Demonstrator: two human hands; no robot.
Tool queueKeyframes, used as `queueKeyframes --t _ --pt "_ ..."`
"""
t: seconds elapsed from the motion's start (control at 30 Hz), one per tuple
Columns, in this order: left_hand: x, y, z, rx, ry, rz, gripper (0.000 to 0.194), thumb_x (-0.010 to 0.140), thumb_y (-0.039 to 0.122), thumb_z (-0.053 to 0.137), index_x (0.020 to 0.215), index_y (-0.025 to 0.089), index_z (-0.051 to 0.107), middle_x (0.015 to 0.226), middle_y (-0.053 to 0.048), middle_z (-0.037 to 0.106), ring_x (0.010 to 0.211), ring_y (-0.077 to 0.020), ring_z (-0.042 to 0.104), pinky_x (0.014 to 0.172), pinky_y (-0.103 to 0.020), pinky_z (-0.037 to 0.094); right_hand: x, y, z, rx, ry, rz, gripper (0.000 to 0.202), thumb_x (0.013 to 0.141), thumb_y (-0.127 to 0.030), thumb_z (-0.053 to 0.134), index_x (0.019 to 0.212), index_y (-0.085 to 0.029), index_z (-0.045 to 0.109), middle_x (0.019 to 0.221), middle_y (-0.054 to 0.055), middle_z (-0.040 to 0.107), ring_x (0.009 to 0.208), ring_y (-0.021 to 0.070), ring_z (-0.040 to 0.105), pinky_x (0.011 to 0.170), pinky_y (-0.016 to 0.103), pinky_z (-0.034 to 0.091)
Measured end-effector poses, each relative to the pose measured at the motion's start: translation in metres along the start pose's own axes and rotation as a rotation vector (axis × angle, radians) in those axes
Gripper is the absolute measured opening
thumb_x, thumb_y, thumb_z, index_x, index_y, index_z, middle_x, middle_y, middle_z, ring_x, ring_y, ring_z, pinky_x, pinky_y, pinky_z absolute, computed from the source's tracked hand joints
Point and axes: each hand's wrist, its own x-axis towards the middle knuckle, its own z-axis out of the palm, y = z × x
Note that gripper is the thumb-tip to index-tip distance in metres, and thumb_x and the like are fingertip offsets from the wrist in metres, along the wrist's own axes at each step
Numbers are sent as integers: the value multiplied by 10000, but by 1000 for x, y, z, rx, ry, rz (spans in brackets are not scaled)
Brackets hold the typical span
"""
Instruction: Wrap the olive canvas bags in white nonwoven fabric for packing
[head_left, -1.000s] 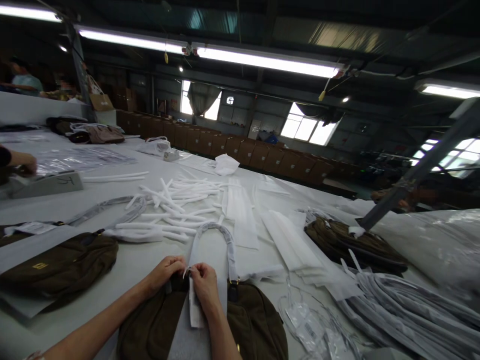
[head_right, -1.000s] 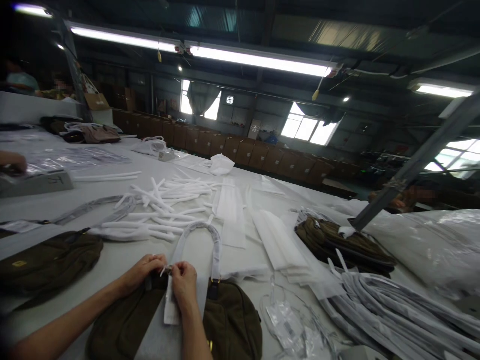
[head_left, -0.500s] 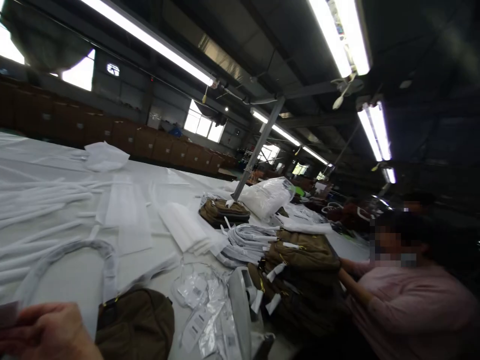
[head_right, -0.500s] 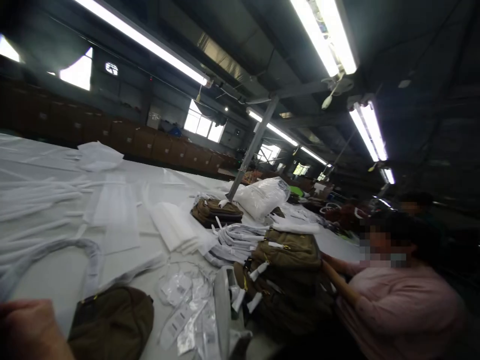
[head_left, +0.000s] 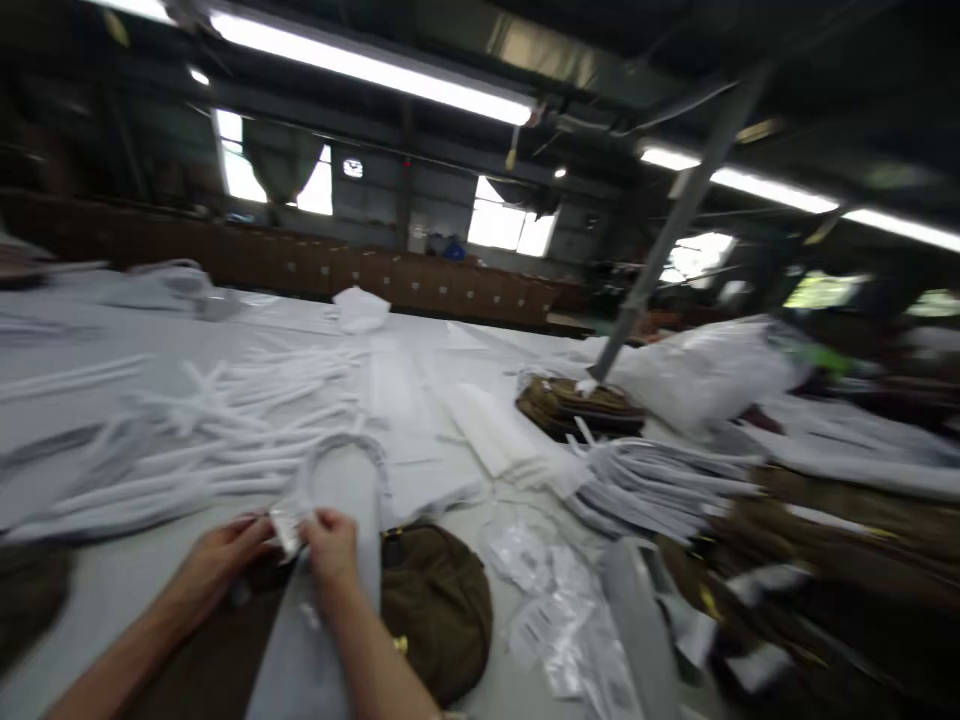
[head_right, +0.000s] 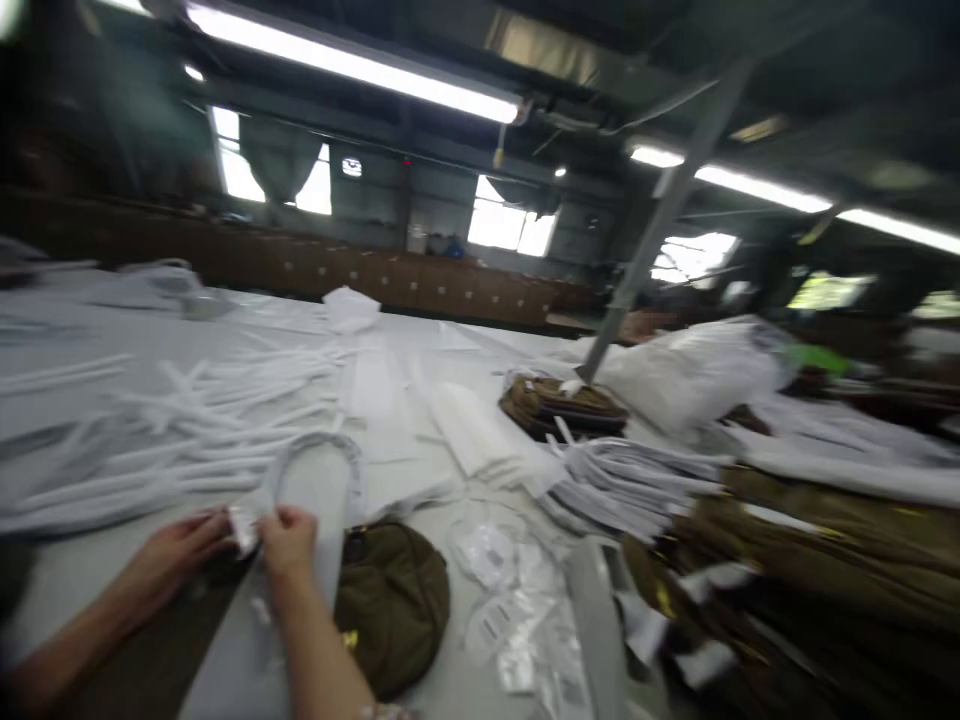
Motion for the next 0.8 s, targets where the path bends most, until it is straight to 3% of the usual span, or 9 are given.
queueKeyframes --t 0.1,0.2,0.3,0.37,0.47,0.57,0.63,0.7,0.8 --pt "6 -4 -33 2 6 -48 546 699 632 671 900 125 663 886 -48 689 832 -218 656 754 -325 558 19 23 0 -1 -117 -30 222 703 -328 598 666 -135 700 515 -48 564 538 109 489 522 210 363" --pt "18 -7 -34 44 33 -85 456 753 515 692 966 114 649 902 -55 677 760 -184 645 656 -302 549 25 34 -5 -41 -201 -83 154 656 -255 604 620 -147 708 486 -56 518 515 91 429 497 200 313" --pt "20 -3 -29 61 66 -120 332 879 392 594 1092 137 594 1040 -63 635 854 -183 631 719 -346 551 23 32 -11 -70 -213 -123 108 620 -221 631 636 -160 719 502 -57 523 520 87 426 507 196 323" --pt "16 1 -30 58 99 -146 323 902 362 566 1147 151 566 1125 -69 601 942 -205 613 790 -391 543 25 31 -15 -64 -177 -122 232 620 -256 653 812 -157 739 610 -38 594 527 90 452 504 200 351" --pt "5 10 -40 38 169 -181 342 895 365 574 1163 153 561 1165 -70 584 988 -231 599 820 -412 534 33 32 -21 -35 -47 -110 501 674 -378 637 1113 -136 651 792 11 640 521 86 466 492 213 387" --pt "-16 14 -52 6 249 -209 319 904 373 561 1129 147 567 1073 -60 608 879 -185 618 736 -353 547 40 29 -33 -10 117 -112 589 727 -481 563 1185 -110 584 806 32 625 518 86 453 492 222 395" --pt "-39 9 -59 -18 295 -236 338 879 417 582 1083 149 561 902 -31 620 669 -126 598 569 -268 518 40 21 -50 4 202 -114 604 743 -512 533 1183 -99 571 799 41 624 525 94 456 492 229 394" --pt "-68 -5 -65 -67 352 -290 432 779 496 661 1036 170 541 730 22 582 471 -84 499 406 -205 406 38 7 -75 -10 280 -127 602 751 -524 529 1181 -105 572 813 53 642 552 111 490 511 241 410" --pt "-108 -31 -74 -27 418 -352 587 635 605 710 1017 199 526 675 37 580 370 -81 424 322 -201 302 36 -18 -119 -198 392 -151 559 741 -512 540 1143 -132 619 808 62 670 617 152 565 595 282 458"
